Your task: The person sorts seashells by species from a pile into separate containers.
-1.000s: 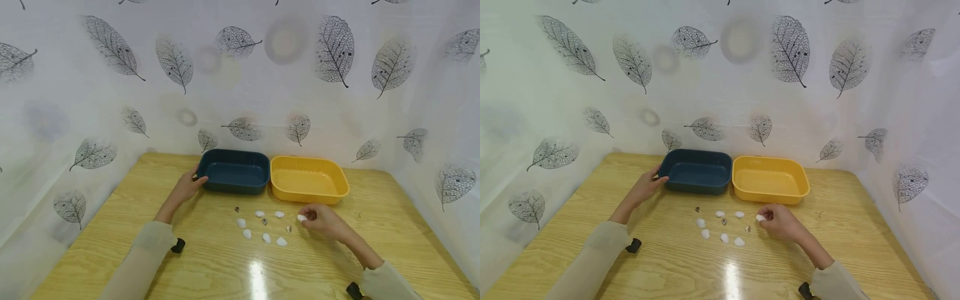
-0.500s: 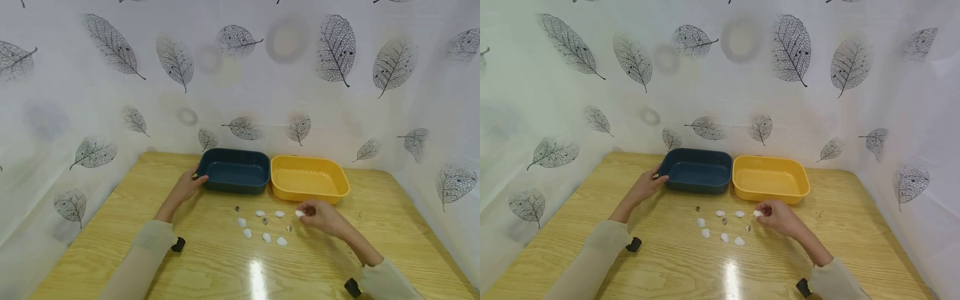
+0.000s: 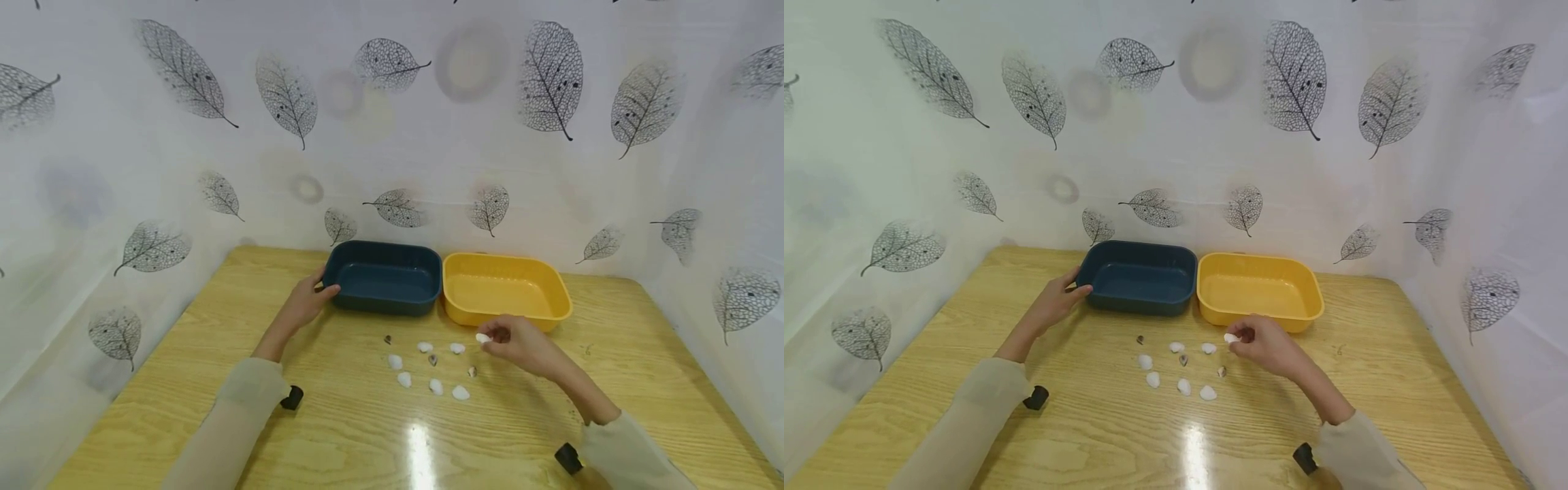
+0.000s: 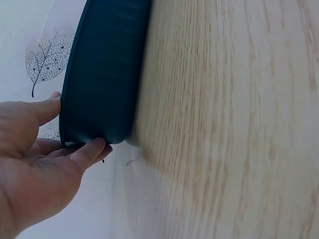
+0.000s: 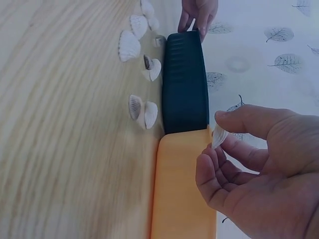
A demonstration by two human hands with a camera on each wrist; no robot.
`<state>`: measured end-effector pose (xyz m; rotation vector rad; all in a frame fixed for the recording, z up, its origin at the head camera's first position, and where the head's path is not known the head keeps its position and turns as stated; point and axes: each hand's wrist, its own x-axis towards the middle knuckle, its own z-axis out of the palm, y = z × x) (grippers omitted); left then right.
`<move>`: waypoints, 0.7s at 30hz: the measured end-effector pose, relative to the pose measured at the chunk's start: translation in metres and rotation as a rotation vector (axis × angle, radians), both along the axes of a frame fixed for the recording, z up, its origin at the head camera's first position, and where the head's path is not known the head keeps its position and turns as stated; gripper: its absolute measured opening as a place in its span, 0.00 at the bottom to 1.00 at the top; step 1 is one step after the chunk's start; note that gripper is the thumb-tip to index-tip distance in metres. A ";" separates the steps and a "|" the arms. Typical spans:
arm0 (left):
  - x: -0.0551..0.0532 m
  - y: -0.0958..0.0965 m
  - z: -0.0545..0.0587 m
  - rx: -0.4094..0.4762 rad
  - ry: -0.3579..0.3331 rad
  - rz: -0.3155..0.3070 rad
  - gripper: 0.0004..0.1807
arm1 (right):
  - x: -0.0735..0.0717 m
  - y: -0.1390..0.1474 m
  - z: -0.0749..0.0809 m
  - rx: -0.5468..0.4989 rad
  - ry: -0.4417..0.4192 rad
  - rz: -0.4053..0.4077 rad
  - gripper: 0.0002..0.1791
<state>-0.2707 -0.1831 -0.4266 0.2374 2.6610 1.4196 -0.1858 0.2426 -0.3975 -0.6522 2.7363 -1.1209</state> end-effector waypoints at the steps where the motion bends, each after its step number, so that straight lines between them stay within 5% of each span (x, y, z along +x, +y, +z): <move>1: 0.000 0.000 0.000 0.002 -0.003 -0.001 0.40 | -0.001 -0.001 0.001 0.000 0.000 0.001 0.12; 21: 0.001 0.000 0.001 -0.003 0.008 0.004 0.41 | -0.049 -0.050 0.034 -0.016 0.021 0.008 0.12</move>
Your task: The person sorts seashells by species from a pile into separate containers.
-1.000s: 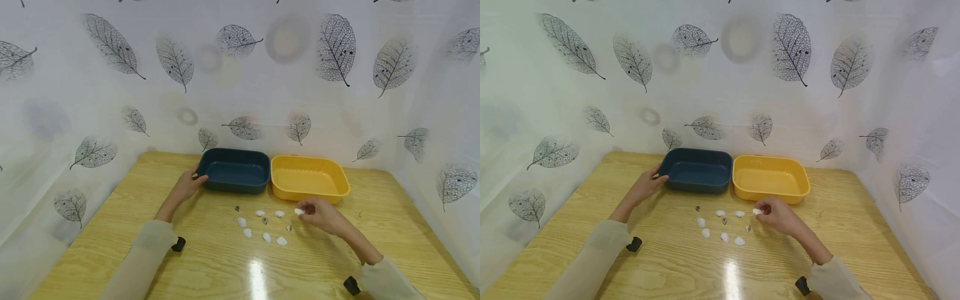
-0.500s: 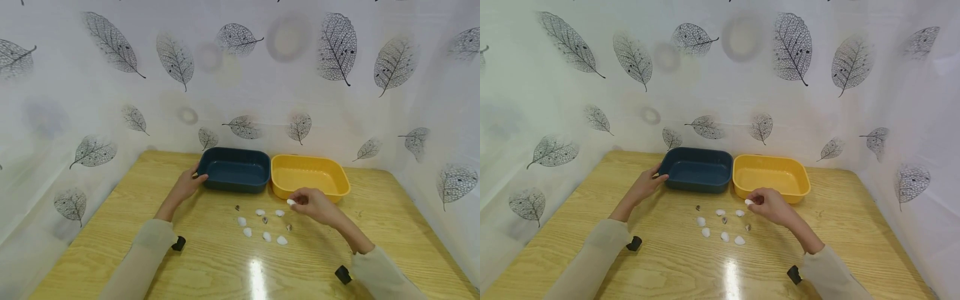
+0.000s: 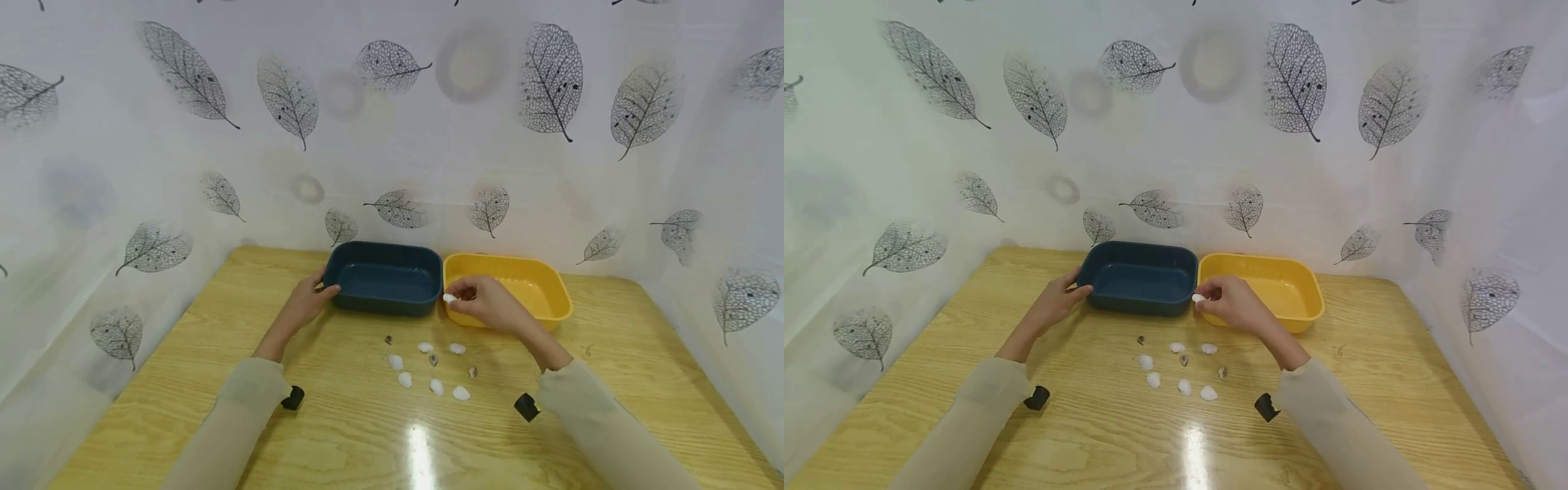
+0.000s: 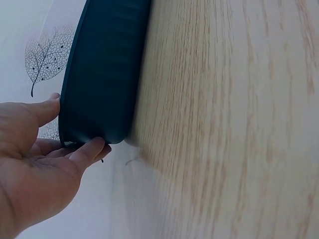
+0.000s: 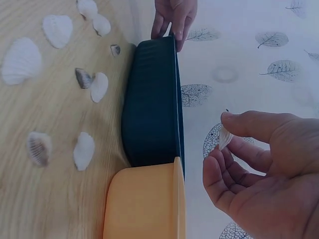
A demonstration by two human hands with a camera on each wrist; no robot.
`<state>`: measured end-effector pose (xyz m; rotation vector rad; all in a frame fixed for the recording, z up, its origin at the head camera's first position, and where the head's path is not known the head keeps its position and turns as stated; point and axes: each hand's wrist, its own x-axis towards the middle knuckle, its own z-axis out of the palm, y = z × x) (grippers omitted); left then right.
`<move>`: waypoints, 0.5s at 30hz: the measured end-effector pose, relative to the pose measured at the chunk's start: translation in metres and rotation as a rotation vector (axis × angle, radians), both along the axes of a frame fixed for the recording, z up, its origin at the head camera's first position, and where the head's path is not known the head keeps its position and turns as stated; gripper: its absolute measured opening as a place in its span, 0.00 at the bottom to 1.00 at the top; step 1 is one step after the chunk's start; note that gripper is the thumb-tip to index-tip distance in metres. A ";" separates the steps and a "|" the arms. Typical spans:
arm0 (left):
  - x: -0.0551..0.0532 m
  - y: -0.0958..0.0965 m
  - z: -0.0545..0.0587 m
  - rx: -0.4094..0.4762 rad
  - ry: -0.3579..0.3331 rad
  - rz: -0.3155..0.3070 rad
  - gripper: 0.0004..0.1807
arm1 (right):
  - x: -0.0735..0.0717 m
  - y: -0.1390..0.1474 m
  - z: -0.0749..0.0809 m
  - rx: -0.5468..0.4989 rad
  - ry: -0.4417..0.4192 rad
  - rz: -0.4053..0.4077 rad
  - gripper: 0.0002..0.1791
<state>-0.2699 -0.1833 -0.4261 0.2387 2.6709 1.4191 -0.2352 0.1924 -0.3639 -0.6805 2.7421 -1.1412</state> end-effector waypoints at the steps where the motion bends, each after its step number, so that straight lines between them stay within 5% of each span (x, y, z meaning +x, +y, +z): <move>1: 0.000 0.000 0.000 0.000 -0.001 0.001 0.41 | -0.003 -0.003 0.001 -0.001 -0.013 -0.006 0.12; 15: 0.001 0.002 0.002 -0.006 0.008 -0.005 0.39 | -0.042 -0.033 0.002 -0.004 -0.065 -0.051 0.16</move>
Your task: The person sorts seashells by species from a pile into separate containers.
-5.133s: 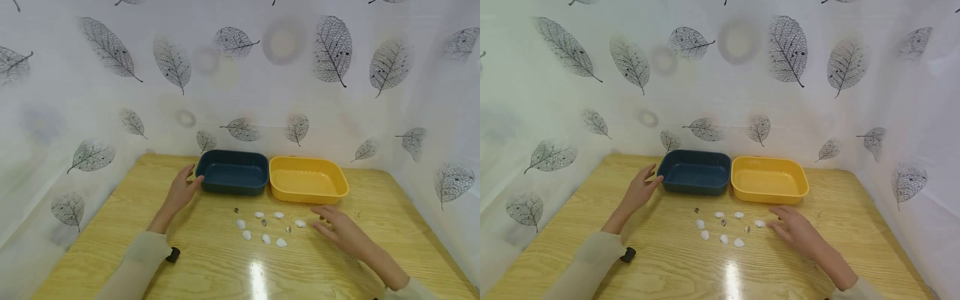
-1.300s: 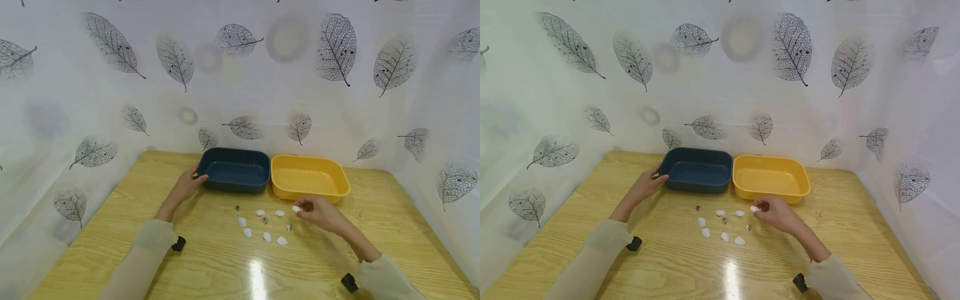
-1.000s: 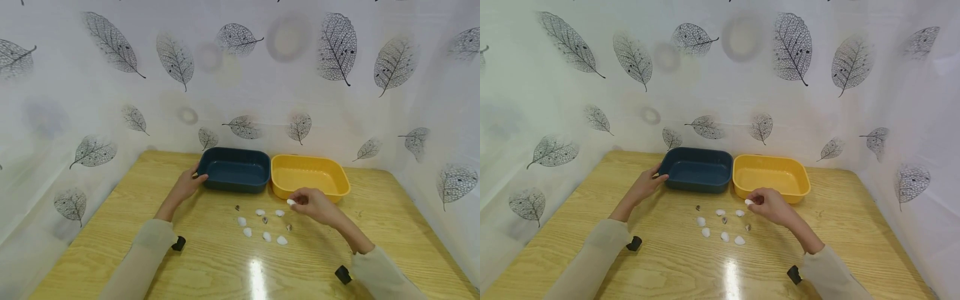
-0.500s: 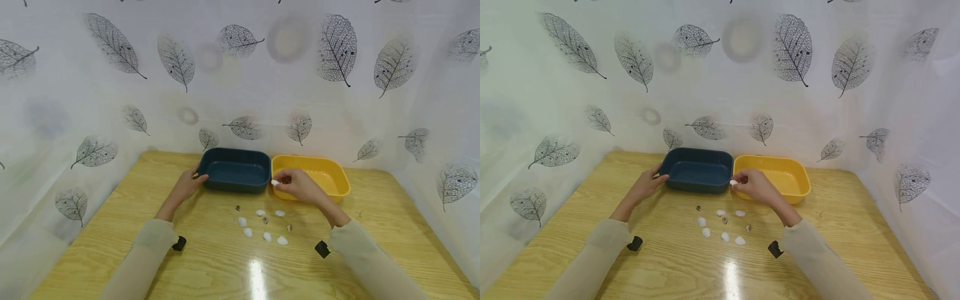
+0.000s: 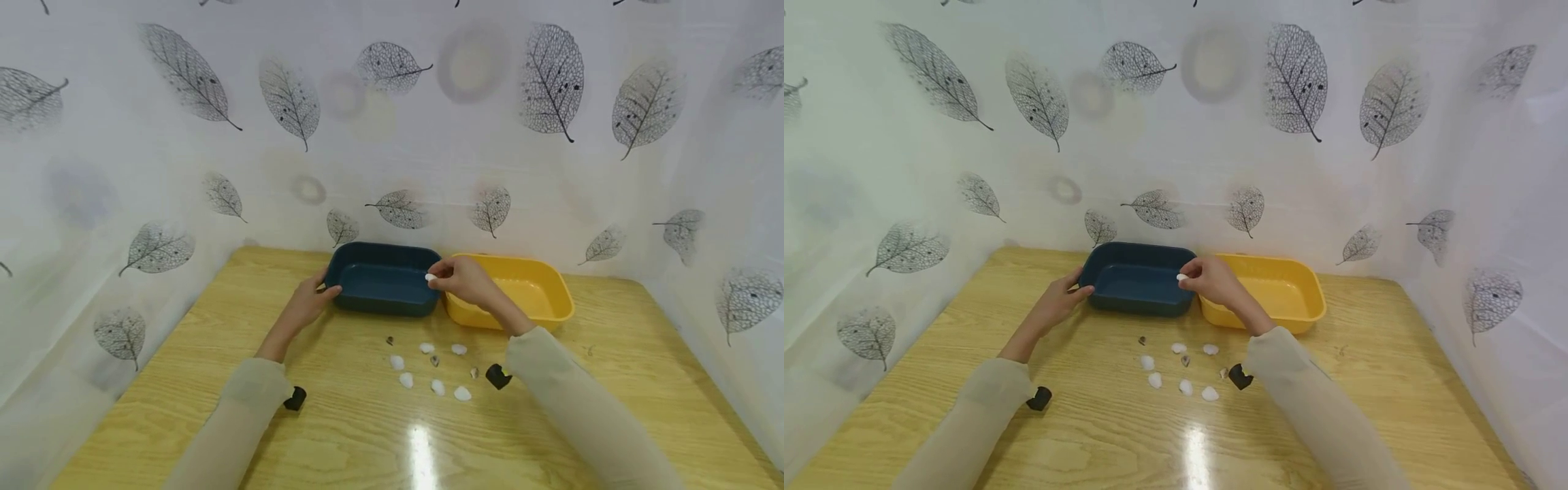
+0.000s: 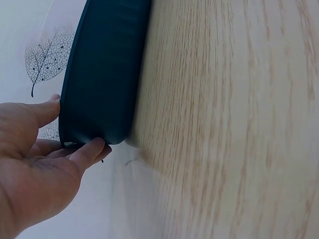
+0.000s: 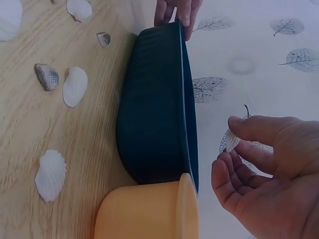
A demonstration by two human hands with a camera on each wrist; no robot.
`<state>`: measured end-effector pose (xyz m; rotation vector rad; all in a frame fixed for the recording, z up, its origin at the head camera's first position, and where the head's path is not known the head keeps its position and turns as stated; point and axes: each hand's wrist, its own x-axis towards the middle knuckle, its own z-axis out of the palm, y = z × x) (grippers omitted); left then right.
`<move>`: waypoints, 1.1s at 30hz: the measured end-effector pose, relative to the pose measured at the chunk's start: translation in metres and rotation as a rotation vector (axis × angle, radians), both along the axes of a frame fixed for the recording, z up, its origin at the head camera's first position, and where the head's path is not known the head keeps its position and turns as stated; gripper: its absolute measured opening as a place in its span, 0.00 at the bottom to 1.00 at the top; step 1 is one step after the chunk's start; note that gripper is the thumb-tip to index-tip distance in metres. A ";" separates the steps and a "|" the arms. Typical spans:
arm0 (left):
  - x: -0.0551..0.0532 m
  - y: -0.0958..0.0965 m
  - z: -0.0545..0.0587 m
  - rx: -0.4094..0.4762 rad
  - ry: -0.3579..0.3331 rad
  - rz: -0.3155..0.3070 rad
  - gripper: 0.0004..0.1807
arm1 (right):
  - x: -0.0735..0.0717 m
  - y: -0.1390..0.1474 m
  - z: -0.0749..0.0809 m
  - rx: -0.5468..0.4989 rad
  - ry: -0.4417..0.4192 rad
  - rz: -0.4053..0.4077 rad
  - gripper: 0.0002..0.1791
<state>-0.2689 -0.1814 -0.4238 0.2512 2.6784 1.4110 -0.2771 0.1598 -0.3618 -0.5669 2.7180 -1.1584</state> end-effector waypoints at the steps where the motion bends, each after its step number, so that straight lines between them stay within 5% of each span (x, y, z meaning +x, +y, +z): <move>1: 0.000 0.000 0.000 -0.005 0.002 -0.001 0.39 | -0.002 -0.002 -0.001 -0.001 0.000 -0.003 0.16; 18: -0.001 -0.001 -0.004 -0.009 0.047 -0.003 0.37 | -0.016 -0.010 -0.015 -0.041 0.046 -0.019 0.20; 24: 0.000 -0.001 -0.003 0.001 0.048 -0.006 0.36 | 0.001 0.004 -0.011 -0.036 0.123 0.001 0.18; 33: 0.001 0.002 -0.001 0.002 0.065 0.010 0.35 | 0.047 0.034 -0.015 -0.040 0.204 0.072 0.12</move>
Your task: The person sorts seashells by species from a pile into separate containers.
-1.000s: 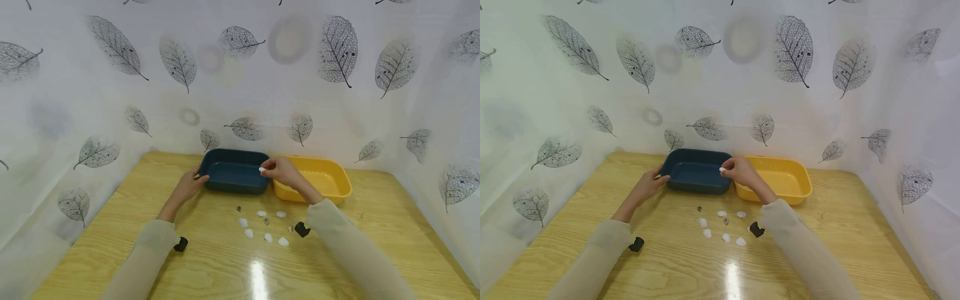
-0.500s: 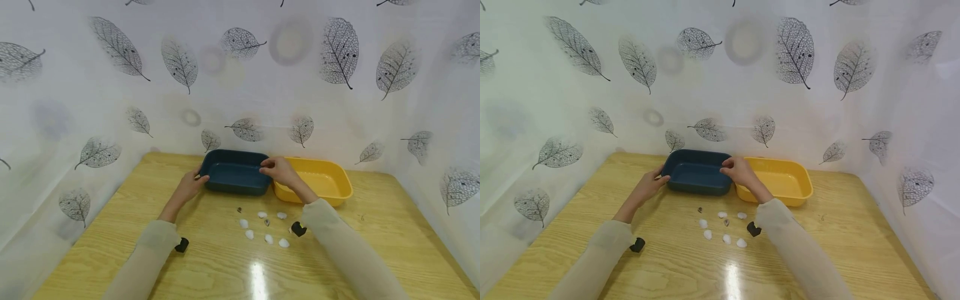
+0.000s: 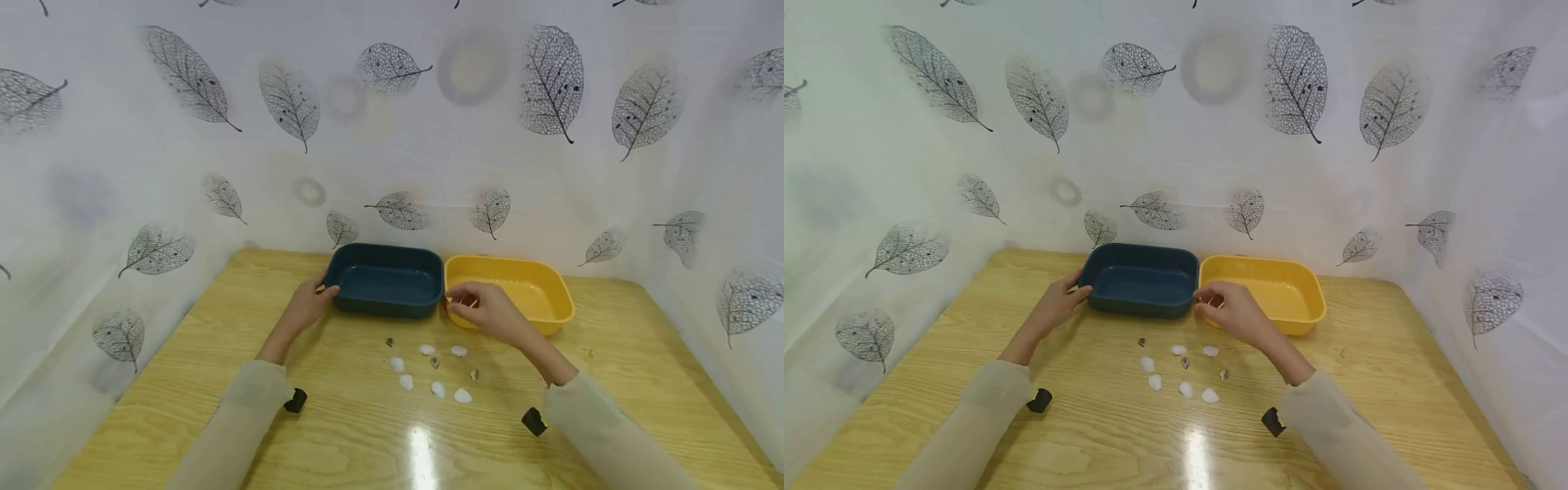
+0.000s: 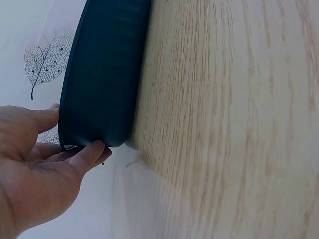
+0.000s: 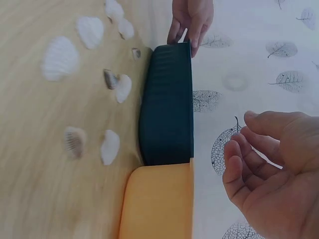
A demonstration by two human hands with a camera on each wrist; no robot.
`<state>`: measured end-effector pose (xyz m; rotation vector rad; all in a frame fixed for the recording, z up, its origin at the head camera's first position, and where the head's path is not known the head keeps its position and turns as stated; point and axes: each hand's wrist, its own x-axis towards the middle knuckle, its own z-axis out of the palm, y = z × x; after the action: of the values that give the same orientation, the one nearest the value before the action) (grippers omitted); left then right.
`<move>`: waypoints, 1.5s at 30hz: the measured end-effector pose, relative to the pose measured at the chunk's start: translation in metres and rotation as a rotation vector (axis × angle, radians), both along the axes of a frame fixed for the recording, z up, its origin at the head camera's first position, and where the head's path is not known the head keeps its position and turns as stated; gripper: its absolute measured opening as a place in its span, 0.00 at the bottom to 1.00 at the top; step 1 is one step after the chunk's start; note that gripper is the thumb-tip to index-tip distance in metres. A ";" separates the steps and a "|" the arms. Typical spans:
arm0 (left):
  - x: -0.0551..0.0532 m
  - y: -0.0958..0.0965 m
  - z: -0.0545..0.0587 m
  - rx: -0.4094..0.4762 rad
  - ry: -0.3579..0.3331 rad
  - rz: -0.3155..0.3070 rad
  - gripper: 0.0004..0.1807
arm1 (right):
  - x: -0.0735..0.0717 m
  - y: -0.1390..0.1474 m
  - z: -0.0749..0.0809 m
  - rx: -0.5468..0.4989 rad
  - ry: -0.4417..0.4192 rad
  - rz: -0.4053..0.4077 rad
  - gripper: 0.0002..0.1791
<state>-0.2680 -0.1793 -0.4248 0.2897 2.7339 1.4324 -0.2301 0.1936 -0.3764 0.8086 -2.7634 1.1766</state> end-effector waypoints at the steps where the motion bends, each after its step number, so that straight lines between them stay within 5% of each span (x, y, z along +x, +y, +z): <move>1: 0.000 0.000 0.000 -0.002 0.003 0.000 0.35 | 0.005 0.003 -0.001 0.008 -0.011 0.004 0.12; 9: -0.001 0.000 -0.001 -0.012 0.015 0.008 0.34 | 0.028 0.020 -0.022 0.049 -0.094 0.036 0.13; 19: -0.001 0.000 -0.001 -0.016 0.009 0.005 0.34 | 0.034 0.024 -0.050 0.021 -0.109 0.023 0.12; 45: 0.000 -0.001 -0.001 -0.003 0.006 0.007 0.34 | 0.035 0.015 -0.066 0.059 -0.171 -0.101 0.10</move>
<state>-0.2675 -0.1804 -0.4261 0.2849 2.7445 1.4313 -0.1956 0.2090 -0.4420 0.5908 -2.9482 1.2054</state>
